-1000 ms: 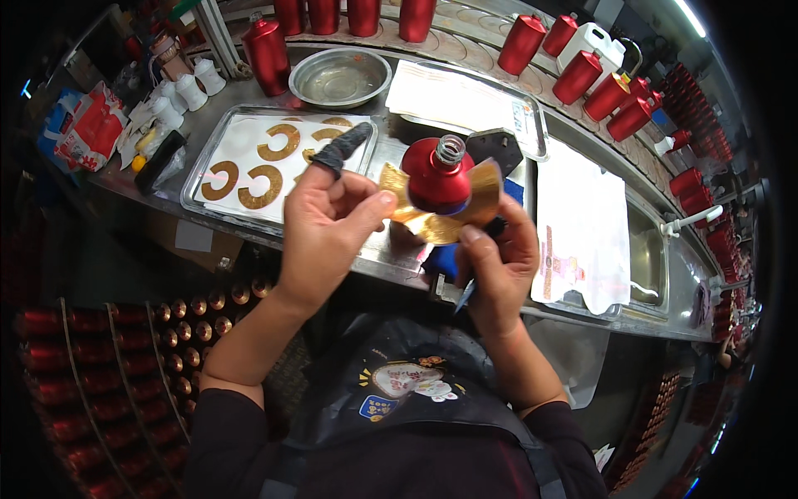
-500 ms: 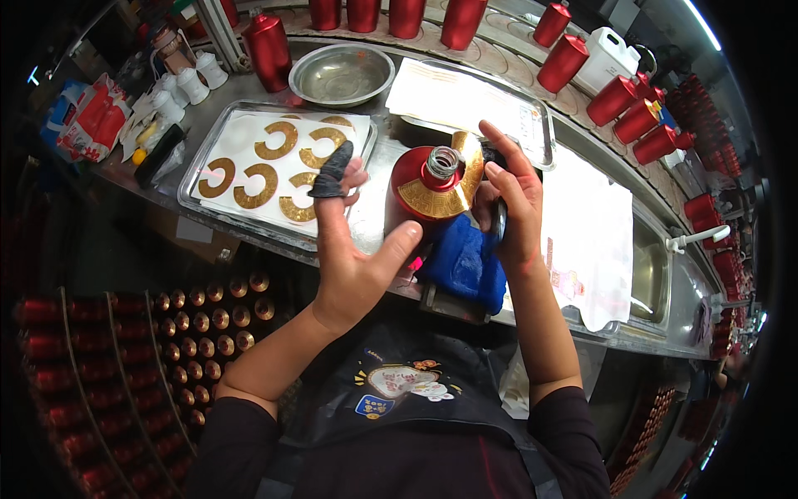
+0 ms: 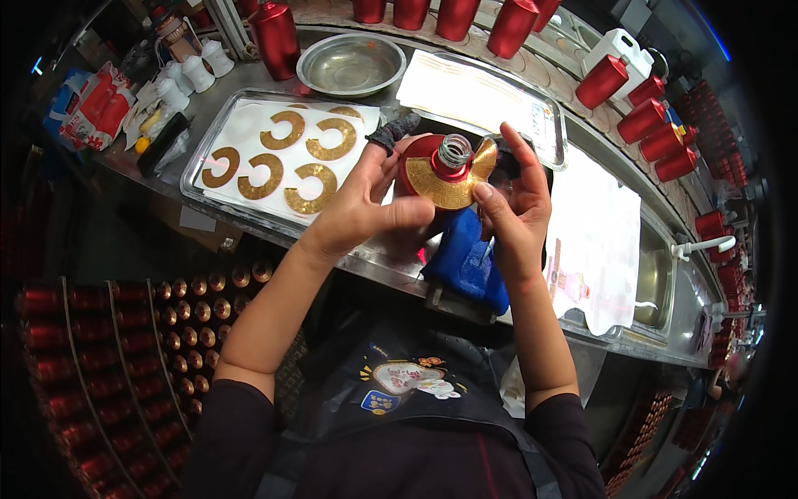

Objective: The person applies gold circular labels to the necks and bodies of red cylindrical bottles. They peel each label from a backing sheet, position it on the bottle, and smooth it with a cloth and a small tool. The process is repeated for multiple bottles on a stainless steel workbench.

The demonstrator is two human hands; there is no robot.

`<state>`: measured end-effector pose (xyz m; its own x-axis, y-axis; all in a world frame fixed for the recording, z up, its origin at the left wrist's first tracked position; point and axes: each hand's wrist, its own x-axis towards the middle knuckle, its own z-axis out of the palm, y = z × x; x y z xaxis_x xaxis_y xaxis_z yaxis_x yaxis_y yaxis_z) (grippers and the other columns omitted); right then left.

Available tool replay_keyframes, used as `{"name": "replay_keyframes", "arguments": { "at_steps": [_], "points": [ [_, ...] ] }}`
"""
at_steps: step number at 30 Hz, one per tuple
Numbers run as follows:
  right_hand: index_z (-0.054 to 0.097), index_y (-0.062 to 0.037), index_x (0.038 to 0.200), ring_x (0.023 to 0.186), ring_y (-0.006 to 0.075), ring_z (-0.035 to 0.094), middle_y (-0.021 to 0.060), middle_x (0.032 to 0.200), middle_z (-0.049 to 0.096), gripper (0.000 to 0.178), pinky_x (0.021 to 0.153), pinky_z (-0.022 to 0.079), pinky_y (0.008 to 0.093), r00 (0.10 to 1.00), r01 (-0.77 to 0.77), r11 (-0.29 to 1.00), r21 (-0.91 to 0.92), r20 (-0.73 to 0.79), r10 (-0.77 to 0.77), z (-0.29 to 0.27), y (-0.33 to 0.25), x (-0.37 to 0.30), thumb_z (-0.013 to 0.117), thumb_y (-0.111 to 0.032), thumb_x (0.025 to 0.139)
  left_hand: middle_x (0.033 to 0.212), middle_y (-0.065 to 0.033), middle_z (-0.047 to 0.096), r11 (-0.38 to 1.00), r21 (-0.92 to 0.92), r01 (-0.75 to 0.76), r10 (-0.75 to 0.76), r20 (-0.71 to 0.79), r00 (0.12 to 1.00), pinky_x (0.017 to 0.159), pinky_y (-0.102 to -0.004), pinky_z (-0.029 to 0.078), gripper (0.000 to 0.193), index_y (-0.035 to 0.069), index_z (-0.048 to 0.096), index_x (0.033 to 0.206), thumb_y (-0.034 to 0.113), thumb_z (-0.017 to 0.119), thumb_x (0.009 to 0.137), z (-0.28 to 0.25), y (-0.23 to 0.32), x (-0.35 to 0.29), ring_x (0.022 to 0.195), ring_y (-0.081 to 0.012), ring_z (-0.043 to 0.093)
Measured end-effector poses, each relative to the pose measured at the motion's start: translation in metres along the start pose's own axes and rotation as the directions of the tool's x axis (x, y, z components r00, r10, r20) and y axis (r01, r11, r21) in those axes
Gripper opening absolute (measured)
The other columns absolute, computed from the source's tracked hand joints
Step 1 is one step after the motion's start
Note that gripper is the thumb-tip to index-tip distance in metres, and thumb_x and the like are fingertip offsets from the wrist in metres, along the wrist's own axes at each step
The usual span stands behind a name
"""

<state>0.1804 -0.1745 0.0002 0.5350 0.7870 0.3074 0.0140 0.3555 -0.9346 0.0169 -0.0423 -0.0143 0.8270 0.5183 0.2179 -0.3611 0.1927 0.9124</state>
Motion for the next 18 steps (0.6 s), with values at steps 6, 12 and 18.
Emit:
{"name": "replay_keyframes", "arguments": {
  "at_steps": [6, 12, 18],
  "points": [
    [0.041, 0.002, 0.148, 0.122, 0.0195, 0.058, 0.0148, 0.15, 0.044, 0.067, 0.092, 0.055, 0.0277, 0.998, 0.043, 0.996, -0.077, 0.045, -0.039, 0.003, -0.004, 0.002, 0.072, -0.004, 0.089, 0.132, -0.0167, 0.058, 0.993, -0.112, -0.022, 0.0, -0.197, 0.98, 0.108, -0.0325, 0.043, 0.057, -0.006, 0.043, 0.133, 0.023, 0.073, 0.093, 0.025, -0.004, -0.002, 0.122, -0.0181, 0.057],
    [0.042, 0.0022, 0.148, 0.126, 0.0209, 0.056, 0.0161, 0.153, 0.043, 0.064, 0.095, 0.055, 0.0296, 0.997, 0.071, 0.997, -0.041, 0.037, -0.069, 0.007, -0.001, 0.007, 0.07, -0.004, 0.091, 0.133, -0.017, 0.058, 0.992, -0.127, -0.006, -0.017, -0.175, 0.984, 0.108, -0.033, 0.043, 0.058, -0.006, 0.042, 0.134, 0.021, 0.072, 0.093, 0.022, 0.0, 0.0, 0.123, -0.0177, 0.056],
    [0.041, 0.0022, 0.148, 0.126, 0.0211, 0.056, 0.016, 0.152, 0.044, 0.066, 0.095, 0.055, 0.0296, 0.996, 0.07, 0.997, -0.011, 0.052, -0.069, 0.007, -0.001, 0.007, 0.072, -0.004, 0.09, 0.131, -0.0167, 0.058, 0.991, -0.137, -0.008, -0.017, -0.181, 0.983, 0.107, -0.0325, 0.044, 0.057, -0.007, 0.042, 0.133, 0.02, 0.072, 0.093, 0.023, -0.001, -0.001, 0.121, -0.0174, 0.057]
  ]
}}
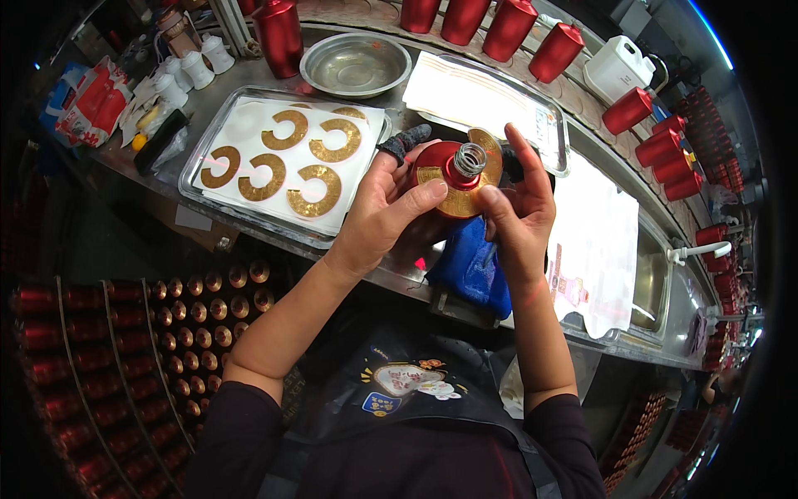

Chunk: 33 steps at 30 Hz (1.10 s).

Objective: The person applies gold circular labels to the necks and bodies of red cylindrical bottles. They peel each label from a backing sheet, position it on the bottle, and smooth it with a cloth and a small tool. The process is repeated for multiple bottles on a stainless steel workbench.

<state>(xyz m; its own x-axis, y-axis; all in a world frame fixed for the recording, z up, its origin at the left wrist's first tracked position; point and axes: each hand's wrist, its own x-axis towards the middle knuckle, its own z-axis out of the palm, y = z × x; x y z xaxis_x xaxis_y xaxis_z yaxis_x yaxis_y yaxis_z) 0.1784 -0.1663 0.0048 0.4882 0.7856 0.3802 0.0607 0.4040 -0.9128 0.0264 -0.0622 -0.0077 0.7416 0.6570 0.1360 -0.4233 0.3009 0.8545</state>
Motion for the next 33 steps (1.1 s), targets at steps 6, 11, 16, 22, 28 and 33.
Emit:
{"name": "replay_keyframes", "arguments": {
  "at_steps": [6, 11, 16, 22, 28, 33],
  "points": [
    [0.04, 0.0028, 0.149, 0.124, 0.0195, 0.057, 0.0165, 0.15, 0.045, 0.069, 0.092, 0.055, 0.0275, 0.999, -0.05, 0.999, -0.02, 0.014, 0.051, 0.0011, -0.0029, 0.0002, 0.073, -0.003, 0.089, 0.131, -0.0165, 0.059, 1.0, 0.009, -0.005, 0.005, -0.009, 1.0, 0.106, -0.0326, 0.045, 0.057, -0.007, 0.042, 0.135, 0.019, 0.072, 0.093, 0.0008, 0.0001, 0.0001, 0.12, -0.0175, 0.058],
    [0.04, 0.0026, 0.149, 0.122, 0.0176, 0.058, 0.0155, 0.149, 0.046, 0.07, 0.091, 0.054, 0.0254, 0.996, -0.087, 0.995, 0.041, 0.019, 0.086, -0.0006, -0.0052, 0.0001, 0.073, -0.001, 0.088, 0.132, -0.0163, 0.059, 1.0, 0.004, -0.021, 0.021, -0.019, 1.0, 0.106, -0.0326, 0.045, 0.057, -0.006, 0.043, 0.136, 0.017, 0.072, 0.093, 0.0019, -0.0009, 0.0004, 0.121, -0.0178, 0.058],
    [0.04, 0.0022, 0.15, 0.118, 0.0142, 0.059, 0.0139, 0.149, 0.047, 0.068, 0.089, 0.053, 0.0235, 0.997, -0.074, 0.997, 0.017, 0.017, 0.073, -0.0008, -0.0033, -0.0002, 0.071, -0.001, 0.089, 0.134, -0.0178, 0.058, 1.0, -0.017, -0.013, 0.012, -0.049, 0.999, 0.106, -0.0327, 0.046, 0.049, -0.005, 0.045, 0.128, 0.016, 0.072, 0.093, 0.0024, -0.0029, 0.0012, 0.121, -0.0184, 0.058],
    [0.041, 0.0024, 0.149, 0.116, 0.0126, 0.059, 0.0136, 0.147, 0.049, 0.066, 0.086, 0.052, 0.0216, 0.998, -0.055, 0.999, -0.004, 0.018, 0.055, 0.0001, -0.0028, -0.0005, 0.068, -0.001, 0.09, 0.135, -0.0205, 0.057, 0.997, -0.037, -0.063, 0.061, -0.048, 0.997, 0.106, -0.0342, 0.046, 0.044, -0.005, 0.045, 0.121, 0.015, 0.071, 0.094, 0.0032, -0.0064, 0.003, 0.121, -0.0189, 0.059],
    [0.043, 0.0018, 0.148, 0.116, 0.0112, 0.059, 0.0127, 0.147, 0.05, 0.063, 0.084, 0.051, 0.0202, 0.999, -0.042, 0.999, -0.02, 0.016, 0.042, -0.0008, -0.0042, 0.0001, 0.067, -0.002, 0.09, 0.132, -0.0199, 0.059, 0.999, -0.009, -0.043, 0.042, -0.04, 0.998, 0.105, -0.0335, 0.046, 0.037, -0.003, 0.045, 0.114, 0.015, 0.071, 0.094, 0.0019, -0.0065, 0.0037, 0.12, -0.0175, 0.058],
    [0.047, -0.0023, 0.147, 0.095, 0.0044, 0.061, 0.0083, 0.139, 0.055, 0.066, 0.071, 0.048, 0.0157, 1.0, 0.007, 0.996, -0.092, -0.001, -0.007, 0.0027, -0.0008, 0.0011, 0.073, -0.005, 0.086, 0.13, -0.0191, 0.06, 0.999, -0.02, -0.042, 0.04, -0.063, 0.997, 0.103, -0.0317, 0.047, 0.038, -0.004, 0.046, 0.116, 0.016, 0.07, 0.094, 0.0018, -0.0074, 0.0044, 0.117, -0.0156, 0.059]
  ]
}}
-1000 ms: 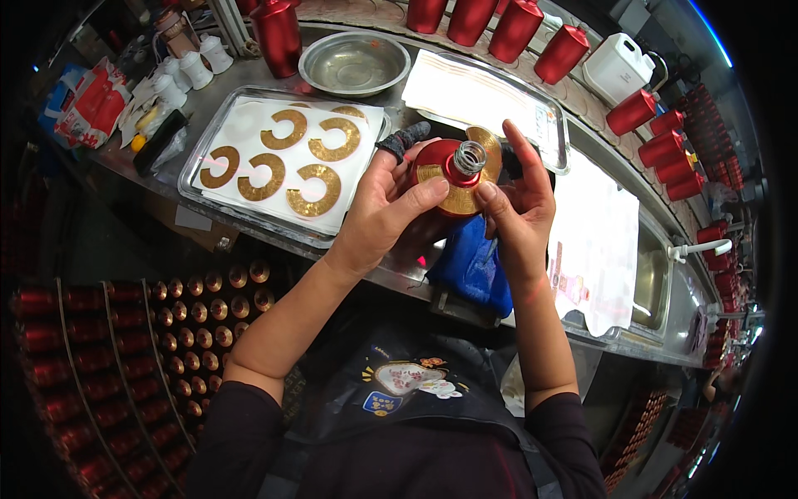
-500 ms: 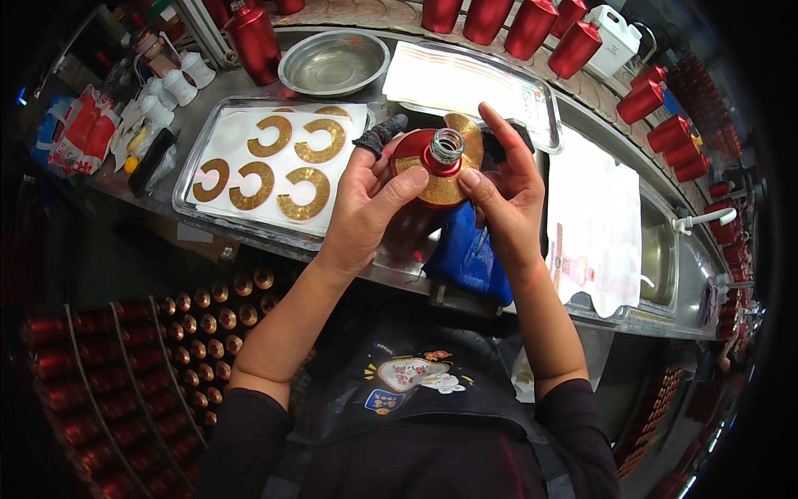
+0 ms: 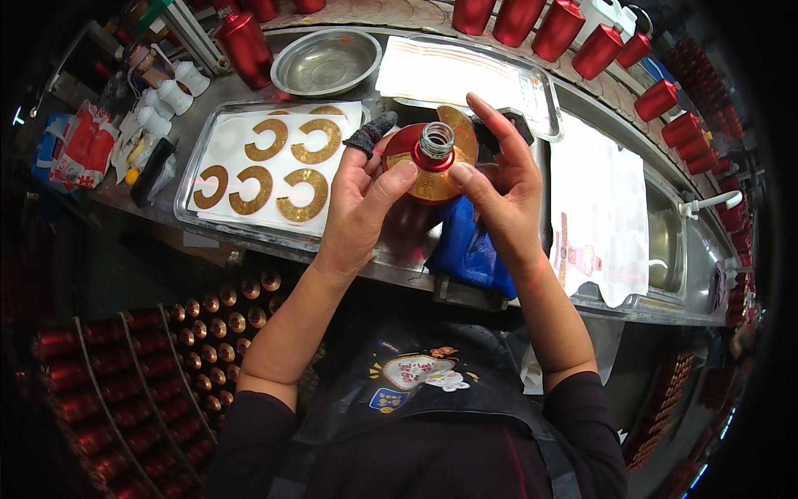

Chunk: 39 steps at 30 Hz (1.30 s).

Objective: The person applies gold circular labels to the necks and bodies of red cylindrical bottles. They peel each label from a backing sheet, position it on the bottle, and smooth it with a cloth and a small tool. The process is repeated for multiple bottles on a stainless steel workbench.

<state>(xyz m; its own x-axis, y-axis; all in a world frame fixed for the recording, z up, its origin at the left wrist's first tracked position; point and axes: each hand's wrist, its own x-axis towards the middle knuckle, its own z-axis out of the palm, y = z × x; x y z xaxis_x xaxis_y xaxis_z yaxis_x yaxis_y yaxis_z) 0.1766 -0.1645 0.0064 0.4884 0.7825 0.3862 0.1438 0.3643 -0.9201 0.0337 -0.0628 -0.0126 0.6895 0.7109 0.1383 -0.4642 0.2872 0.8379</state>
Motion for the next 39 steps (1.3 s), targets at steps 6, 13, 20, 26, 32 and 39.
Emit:
{"name": "replay_keyframes", "arguments": {
  "at_steps": [6, 13, 20, 26, 32, 39],
  "points": [
    [0.049, -0.0044, 0.146, 0.076, -0.0008, 0.056, 0.0065, 0.135, 0.057, 0.067, 0.063, 0.045, 0.0135, 0.998, 0.027, 0.998, -0.051, -0.054, -0.03, 0.006, 0.002, -0.002, 0.076, -0.006, 0.085, 0.126, -0.0167, 0.062, 1.0, 0.027, 0.009, -0.008, -0.018, 1.0, 0.102, -0.0302, 0.047, 0.039, -0.004, 0.048, 0.118, 0.018, 0.069, 0.094, 0.003, 0.001, -0.001, 0.115, -0.0147, 0.06],
    [0.049, -0.0044, 0.146, 0.074, -0.0006, 0.055, 0.0076, 0.139, 0.055, 0.067, 0.064, 0.045, 0.0145, 1.0, 0.005, 1.0, -0.024, -0.007, -0.005, -0.001, 0.002, -0.003, 0.076, -0.006, 0.085, 0.125, -0.0155, 0.062, 0.998, 0.059, 0.002, -0.002, 0.0, 1.0, 0.1, -0.0306, 0.048, 0.053, -0.005, 0.045, 0.128, 0.02, 0.074, 0.09, 0.006, 0.004, -0.002, 0.113, -0.0154, 0.061],
    [0.046, -0.0029, 0.147, 0.094, 0.0062, 0.062, 0.0107, 0.146, 0.05, 0.069, 0.071, 0.051, 0.0181, 0.999, -0.031, 0.999, -0.009, 0.019, 0.032, -0.004, 0.007, -0.002, 0.076, -0.007, 0.086, 0.124, -0.0135, 0.061, 0.955, 0.292, -0.05, 0.04, 0.042, 0.998, 0.099, -0.0322, 0.049, 0.066, -0.003, 0.043, 0.13, 0.022, 0.082, 0.083, 0.004, 0.002, -0.005, 0.114, -0.0156, 0.06],
    [0.044, -0.0015, 0.148, 0.121, 0.0195, 0.06, 0.0125, 0.144, 0.049, 0.069, 0.088, 0.056, 0.0258, 0.999, -0.019, 0.999, -0.045, 0.032, 0.02, 0.001, 0.002, -0.005, 0.076, -0.009, 0.087, 0.136, -0.0195, 0.05, 0.831, 0.463, -0.308, 0.315, 0.065, 0.947, 0.106, -0.0386, 0.044, 0.075, -0.001, 0.043, 0.141, 0.036, 0.079, 0.086, 0.0, -0.014, -0.015, 0.125, -0.0265, 0.053],
    [0.044, -0.0021, 0.148, 0.116, 0.0199, 0.063, 0.0127, 0.142, 0.05, 0.069, 0.089, 0.058, 0.028, 0.999, -0.027, 0.995, -0.096, 0.033, 0.031, 0.001, -0.002, -0.003, 0.075, -0.011, 0.087, 0.137, -0.0218, 0.046, 0.532, 0.657, -0.534, 0.582, 0.174, 0.794, 0.1, -0.04, 0.047, 0.055, 0.001, 0.062, 0.125, 0.045, 0.07, 0.092, -0.005, -0.028, -0.033, 0.119, -0.0348, 0.055],
    [0.044, -0.0021, 0.147, 0.113, 0.0189, 0.064, 0.0127, 0.138, 0.053, 0.066, 0.088, 0.057, 0.0271, 1.0, -0.026, 0.997, -0.073, 0.015, 0.027, 0.005, -0.002, -0.002, 0.074, -0.01, 0.089, 0.122, -0.0216, 0.055, 0.363, 0.767, -0.529, 0.601, 0.241, 0.762, 0.09, -0.0386, 0.052, 0.051, -0.005, 0.065, 0.116, 0.041, 0.067, 0.095, -0.012, -0.008, -0.017, 0.103, -0.0345, 0.063]
  ]
}}
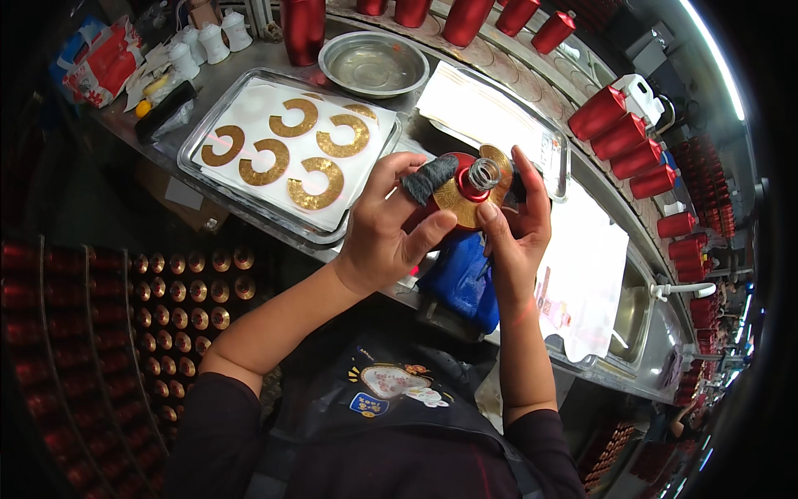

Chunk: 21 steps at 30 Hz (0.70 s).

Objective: The person applies gold circular labels to the necks and bodies of red cylindrical bottles. They peel each label from a backing sheet, position it on the bottle, and smooth it with a cloth and a small tool. The process is repeated for multiple bottles on a stainless steel workbench.

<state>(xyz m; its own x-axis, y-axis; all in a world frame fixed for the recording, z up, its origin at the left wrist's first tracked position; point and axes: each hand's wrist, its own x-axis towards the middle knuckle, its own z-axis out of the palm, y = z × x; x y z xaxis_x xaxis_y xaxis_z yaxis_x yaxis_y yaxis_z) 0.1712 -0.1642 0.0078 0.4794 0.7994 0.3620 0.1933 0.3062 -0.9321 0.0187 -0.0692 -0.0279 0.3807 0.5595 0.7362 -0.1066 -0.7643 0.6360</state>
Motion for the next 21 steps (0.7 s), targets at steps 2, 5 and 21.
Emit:
{"name": "replay_keyframes", "arguments": {
  "at_steps": [2, 5, 21],
  "points": [
    [0.045, -0.0019, 0.147, 0.112, 0.0186, 0.065, 0.013, 0.136, 0.055, 0.064, 0.088, 0.057, 0.0272, 1.0, -0.006, 1.0, 0.027, 0.003, 0.006, 0.001, 0.0, 0.0, 0.073, -0.01, 0.09, 0.125, -0.0239, 0.055, 0.998, 0.059, -0.014, 0.011, 0.041, 0.999, 0.092, -0.042, 0.053, 0.051, -0.005, 0.066, 0.115, 0.041, 0.067, 0.094, -0.002, 0.004, -0.003, 0.108, -0.038, 0.062],
    [0.046, -0.001, 0.145, 0.114, 0.0187, 0.063, 0.0135, 0.135, 0.057, 0.061, 0.092, 0.055, 0.0285, 0.995, -0.098, 0.988, 0.119, -0.022, 0.101, 0.002, 0.002, 0.002, 0.071, -0.009, 0.091, 0.129, -0.0269, 0.053, 0.995, 0.095, -0.02, 0.013, 0.067, 0.998, 0.094, -0.0431, 0.052, 0.048, -0.003, 0.067, 0.116, 0.039, 0.069, 0.093, -0.003, 0.008, -0.012, 0.112, -0.0407, 0.061],
    [0.058, 0.0001, 0.136, 0.1, 0.009, 0.062, 0.0059, 0.119, 0.066, 0.038, 0.087, 0.05, 0.0224, 0.997, -0.059, 0.971, 0.231, -0.035, 0.069, 0.0, 0.008, 0.018, 0.061, -0.01, 0.1, 0.135, -0.0305, 0.045, 0.883, 0.469, -0.022, -0.09, 0.214, 0.973, 0.081, -0.0423, 0.057, 0.03, 0.01, 0.074, 0.107, 0.022, 0.078, 0.08, 0.009, 0.043, -0.008, 0.1, -0.0417, 0.065]
  ]
}}
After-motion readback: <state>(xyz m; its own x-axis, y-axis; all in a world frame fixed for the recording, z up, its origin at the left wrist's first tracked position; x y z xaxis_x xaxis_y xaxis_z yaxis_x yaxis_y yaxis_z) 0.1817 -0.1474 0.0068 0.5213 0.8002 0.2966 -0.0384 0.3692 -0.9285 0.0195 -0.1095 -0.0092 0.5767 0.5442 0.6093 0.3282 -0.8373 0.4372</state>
